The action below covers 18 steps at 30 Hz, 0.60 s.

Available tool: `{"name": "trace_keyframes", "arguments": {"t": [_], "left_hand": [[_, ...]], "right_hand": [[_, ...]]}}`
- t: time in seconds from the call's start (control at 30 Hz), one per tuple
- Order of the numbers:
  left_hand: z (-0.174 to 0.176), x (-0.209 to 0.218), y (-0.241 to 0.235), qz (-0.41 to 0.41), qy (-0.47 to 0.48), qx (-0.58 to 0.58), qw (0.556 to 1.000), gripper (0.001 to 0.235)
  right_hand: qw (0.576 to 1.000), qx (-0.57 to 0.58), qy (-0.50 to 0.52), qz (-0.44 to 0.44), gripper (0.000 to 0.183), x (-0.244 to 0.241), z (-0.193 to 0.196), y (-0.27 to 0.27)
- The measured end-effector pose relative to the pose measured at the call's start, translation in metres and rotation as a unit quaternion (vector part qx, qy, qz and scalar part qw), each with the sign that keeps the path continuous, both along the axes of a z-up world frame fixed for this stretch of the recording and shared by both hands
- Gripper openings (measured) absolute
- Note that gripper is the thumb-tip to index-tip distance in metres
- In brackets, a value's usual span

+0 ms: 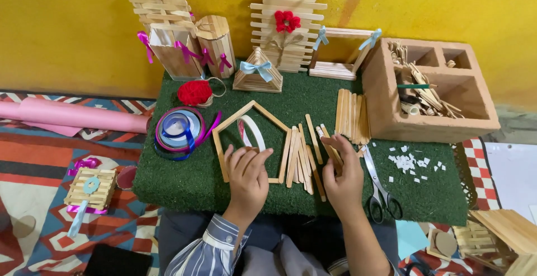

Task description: Applying double-sided tape to popsicle sticks for a craft project

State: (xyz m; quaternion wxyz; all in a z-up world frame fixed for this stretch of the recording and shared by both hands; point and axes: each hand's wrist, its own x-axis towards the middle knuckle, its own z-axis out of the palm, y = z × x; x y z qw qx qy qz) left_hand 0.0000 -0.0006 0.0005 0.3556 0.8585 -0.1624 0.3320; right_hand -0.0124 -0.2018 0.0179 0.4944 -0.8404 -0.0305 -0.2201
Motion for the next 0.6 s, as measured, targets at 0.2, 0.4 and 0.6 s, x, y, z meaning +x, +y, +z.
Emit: {"name": "trace_keyframes", "arguments": {"t": [0.2,0.4,0.6], "left_hand": [[0.009,0.000,0.000,-0.003,0.002,-0.015,1.000,0.039],[0.008,0.000,0.001,0.009,0.000,-0.010,1.000,0.037],[0.008,-0.001,0.001,0.015,0.001,0.003,1.000,0.036]], "right_hand": [[0.999,-0.051,-0.003,-0.009,0.064,-0.001,0.006,0.001],[0.990,-0.134,-0.002,-0.035,0.058,0.002,0.000,0.000],[0.990,-0.139,0.018,-0.034,0.060,0.003,-0.001,0.001]]}}
